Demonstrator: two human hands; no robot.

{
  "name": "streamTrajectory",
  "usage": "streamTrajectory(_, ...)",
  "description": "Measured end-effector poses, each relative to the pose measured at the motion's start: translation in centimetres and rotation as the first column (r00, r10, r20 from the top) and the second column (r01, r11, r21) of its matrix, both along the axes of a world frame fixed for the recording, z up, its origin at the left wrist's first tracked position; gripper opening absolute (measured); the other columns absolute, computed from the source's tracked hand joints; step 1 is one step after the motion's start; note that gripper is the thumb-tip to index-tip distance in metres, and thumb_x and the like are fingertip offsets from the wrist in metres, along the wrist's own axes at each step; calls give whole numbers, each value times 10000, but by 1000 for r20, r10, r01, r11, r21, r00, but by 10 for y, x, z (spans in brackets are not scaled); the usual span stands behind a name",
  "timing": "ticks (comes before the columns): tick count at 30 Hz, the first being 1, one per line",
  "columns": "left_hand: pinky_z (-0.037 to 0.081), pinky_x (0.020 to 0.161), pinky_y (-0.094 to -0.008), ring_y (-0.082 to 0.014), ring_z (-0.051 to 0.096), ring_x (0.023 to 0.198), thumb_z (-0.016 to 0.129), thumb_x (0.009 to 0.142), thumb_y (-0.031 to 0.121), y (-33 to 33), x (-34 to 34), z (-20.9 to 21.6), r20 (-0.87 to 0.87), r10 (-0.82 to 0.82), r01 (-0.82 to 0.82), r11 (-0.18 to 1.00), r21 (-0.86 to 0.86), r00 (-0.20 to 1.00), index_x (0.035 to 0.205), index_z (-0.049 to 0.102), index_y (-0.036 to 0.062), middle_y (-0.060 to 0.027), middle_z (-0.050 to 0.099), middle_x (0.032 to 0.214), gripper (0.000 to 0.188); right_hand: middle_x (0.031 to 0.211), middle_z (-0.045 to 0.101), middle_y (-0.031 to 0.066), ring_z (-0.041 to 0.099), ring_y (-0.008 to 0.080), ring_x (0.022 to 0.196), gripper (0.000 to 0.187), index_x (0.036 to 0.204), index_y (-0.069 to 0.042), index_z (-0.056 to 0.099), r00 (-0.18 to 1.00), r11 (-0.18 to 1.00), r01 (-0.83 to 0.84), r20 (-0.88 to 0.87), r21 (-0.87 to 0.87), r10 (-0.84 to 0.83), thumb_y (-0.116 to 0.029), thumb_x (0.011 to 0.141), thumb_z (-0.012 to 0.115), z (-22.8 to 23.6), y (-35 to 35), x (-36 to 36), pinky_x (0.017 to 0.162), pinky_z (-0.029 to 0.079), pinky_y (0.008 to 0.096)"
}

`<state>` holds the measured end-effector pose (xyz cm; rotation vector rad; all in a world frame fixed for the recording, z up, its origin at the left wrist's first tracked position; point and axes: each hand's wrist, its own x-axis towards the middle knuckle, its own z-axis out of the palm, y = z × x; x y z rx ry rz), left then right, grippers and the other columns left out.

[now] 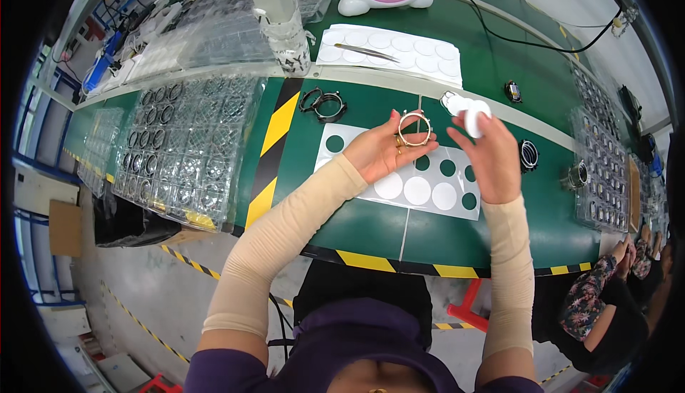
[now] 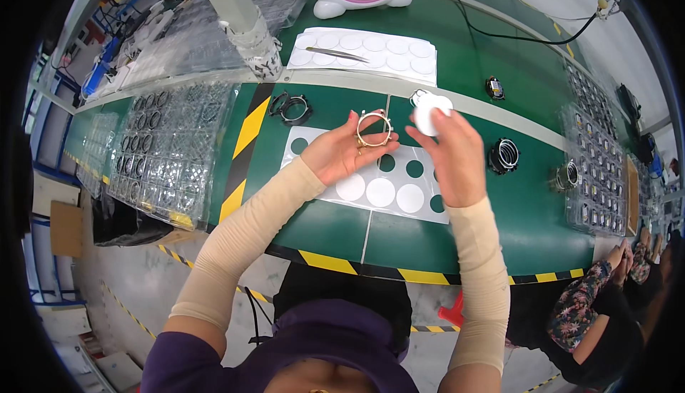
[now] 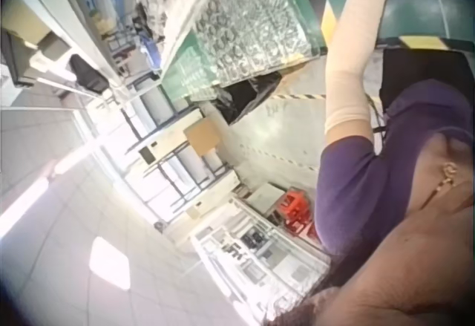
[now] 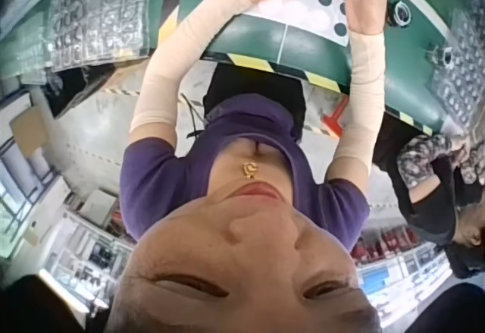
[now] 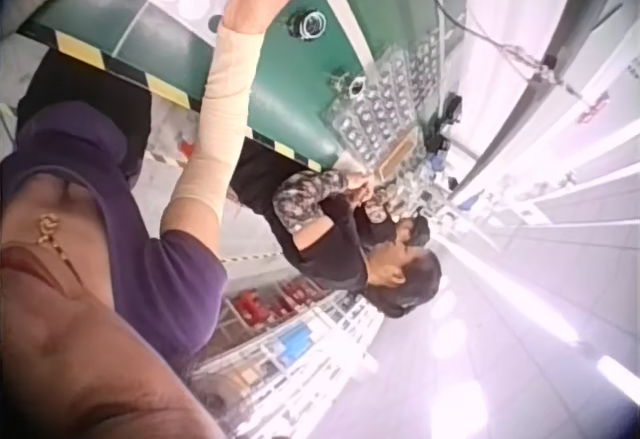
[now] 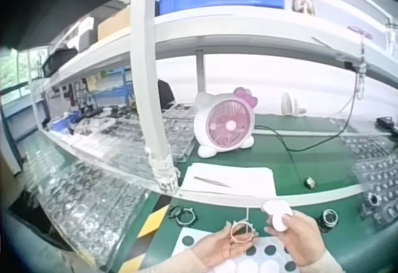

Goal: The recorder is assembling small circular components into a white template board and then transferring them to a metal tray.

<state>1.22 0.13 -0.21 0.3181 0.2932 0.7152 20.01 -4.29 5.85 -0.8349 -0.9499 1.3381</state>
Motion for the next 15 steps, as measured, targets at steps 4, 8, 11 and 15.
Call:
streamTrajectory(4, 431, 954, -389, -358, 473, 1123, 385, 911, 409, -1, 4, 3, 26, -12, 11, 999, 40, 1000, 1187, 410, 23, -245, 497, 1130, 475, 947, 595, 51, 543, 121, 858, 202, 988, -2, 568, 999, 990, -8, 39, -143, 14, -168, 878, 531, -33, 9, -12, 757, 431, 286)
streamTrajectory(8, 436, 944, -415, -305, 508, 1085, 418, 907, 395, -6, 7, 7, 27, 1, 0, 1000, -21, 1000, 1150, 437, 20, -175, 508, 1123, 447, 892, 606, 37, 537, 96, 801, 142, 893, -21, 583, 996, 980, -2, 82, -197, 19, -157, 868, 551, -38, 1, -21, 698, 413, 250)
streamTrajectory(11, 440, 932, -430, -262, 535, 1042, 475, 899, 362, -8, 8, 6, -56, 5, -9, 998, -65, 998, 1102, 461, 19, -135, 515, 1103, 398, 820, 613, 43, 548, 77, 726, 89, 843, -21, 554, 994, 988, 6, 108, -155, 11, -71, 806, 618, -38, -3, -31, 674, 425, 212)
streamTrajectory(15, 427, 949, -421, -229, 545, 1032, 463, 911, 326, -10, 10, 3, -96, 34, -42, 996, -80, 995, 1078, 482, 36, -121, 545, 1077, 336, 853, 618, 79, 563, 93, 750, 176, 932, -24, 489, 995, 984, 93, 55, -154, -85, -28, 801, 607, -30, -4, -41, 682, 453, 231)
